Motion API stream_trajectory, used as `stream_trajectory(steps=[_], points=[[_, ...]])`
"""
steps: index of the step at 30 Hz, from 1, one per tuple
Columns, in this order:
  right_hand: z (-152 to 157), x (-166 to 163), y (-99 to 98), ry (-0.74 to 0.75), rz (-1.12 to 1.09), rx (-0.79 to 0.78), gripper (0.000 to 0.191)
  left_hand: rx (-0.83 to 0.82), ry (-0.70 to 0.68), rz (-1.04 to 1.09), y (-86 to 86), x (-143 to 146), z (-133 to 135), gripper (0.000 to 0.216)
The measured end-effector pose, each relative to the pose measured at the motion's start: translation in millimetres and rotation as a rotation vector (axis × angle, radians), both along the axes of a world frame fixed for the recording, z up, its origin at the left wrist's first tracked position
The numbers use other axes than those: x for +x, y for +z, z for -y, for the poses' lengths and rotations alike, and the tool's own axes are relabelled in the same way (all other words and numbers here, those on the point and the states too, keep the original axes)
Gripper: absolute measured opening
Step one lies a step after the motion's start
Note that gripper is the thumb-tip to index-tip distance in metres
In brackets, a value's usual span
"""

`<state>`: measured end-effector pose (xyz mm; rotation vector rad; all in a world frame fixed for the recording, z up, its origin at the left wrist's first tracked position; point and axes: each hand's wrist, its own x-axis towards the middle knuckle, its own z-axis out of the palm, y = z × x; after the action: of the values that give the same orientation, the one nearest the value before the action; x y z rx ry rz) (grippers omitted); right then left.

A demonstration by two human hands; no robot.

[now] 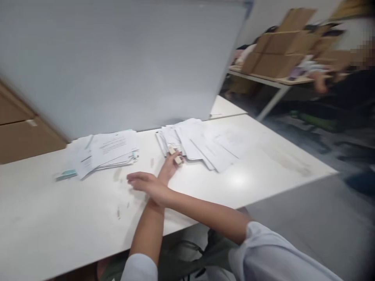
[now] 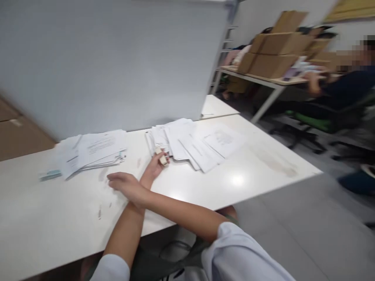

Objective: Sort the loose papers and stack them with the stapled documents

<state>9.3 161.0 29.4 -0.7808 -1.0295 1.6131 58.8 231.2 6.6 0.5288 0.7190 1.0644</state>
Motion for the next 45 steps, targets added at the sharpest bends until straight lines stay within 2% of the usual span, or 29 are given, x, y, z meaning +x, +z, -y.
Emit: stream_trajectory(steps=[2, 3, 5, 6, 7, 9, 11, 14, 16, 19, 21, 25, 27, 30, 33, 42, 45], points=[[5.2, 87.3, -8.7, -0.308, 0.255, 0.242, 0.032, -0.01, 0.007, 0.016, 1.5, 1.2, -5.5, 0.026], [3.5, 132.3, -11.7, -0.479, 0.421, 0.282, 0.031, -0.015, -0.001, 0.024, 2.4, 1.3, -7.8, 0.024], [-6.3, 214.6, -17.4, -0.725, 0.769, 0.245, 0.037, -0.011, -0.009, 0.04, 4.9, 0.6, -9.9, 0.019], [-12.9, 247.9, -21.2, -0.81, 0.926, 0.209, 0.043, -0.01, 0.004, 0.058, 6.5, -0.3, -9.6, 0.016], [-19.6, 274.4, -25.9, -0.836, 1.074, 0.166, 0.051, -0.014, 0.031, 0.08, 8.1, -1.5, -8.5, 0.013], [-30.8, 306.2, -37.3, -0.83, 1.29, 0.067, 0.069, -0.034, 0.096, 0.121, 10.9, -4.0, -4.9, 0.006], [-37.5, 316.6, -48.0, -0.801, 1.446, -0.005, 0.079, -0.057, 0.143, 0.142, 12.3, -6.2, -1.4, 0.005], [-40.9, 320.3, -56.2, -0.796, 1.57, -0.052, 0.07, -0.06, 0.164, 0.138, 12.6, -8.1, 0.8, 0.008], [-42.0, 328.5, -56.5, -0.813, 1.593, -0.088, 0.067, -0.062, 0.173, 0.136, 12.7, -8.8, 0.5, 0.008], [-44.2, 352.4, -53.7, -0.806, 1.622, -0.191, 0.079, -0.068, 0.168, 0.123, 13.6, -9.5, -0.9, 0.008], [-45.3, 370.6, -51.9, -0.773, 1.637, -0.242, 0.08, -0.075, 0.154, 0.11, 14.5, -9.6, -2.0, 0.007], [-45.0, 398.1, -51.5, -0.74, 1.662, -0.221, 0.067, -0.088, 0.133, 0.078, 16.0, -9.5, -3.7, 0.005], [-44.9, 405.4, -53.6, -0.745, 1.673, -0.205, 0.069, -0.088, 0.123, 0.06, 16.7, -9.8, -4.2, 0.005], [-46.6, 411.2, -57.8, -0.772, 1.648, -0.188, 0.075, -0.072, 0.112, 0.04, 16.7, -10.9, -4.9, 0.007], [-48.5, 415.5, -59.3, -0.802, 1.605, -0.179, 0.074, -0.044, 0.106, 0.052, 15.3, -12.2, -5.9, 0.009], [-39.7, 419.3, -44.1, -0.971, 1.509, -0.215, 0.038, -0.027, 0.104, 0.072, 10.8, -12.3, -7.5, 0.007], [-30.8, 412.1, -32.7, -1.054, 1.452, -0.216, 0.037, -0.031, 0.107, 0.078, 11.2, -13.3, -8.9, 0.007]])
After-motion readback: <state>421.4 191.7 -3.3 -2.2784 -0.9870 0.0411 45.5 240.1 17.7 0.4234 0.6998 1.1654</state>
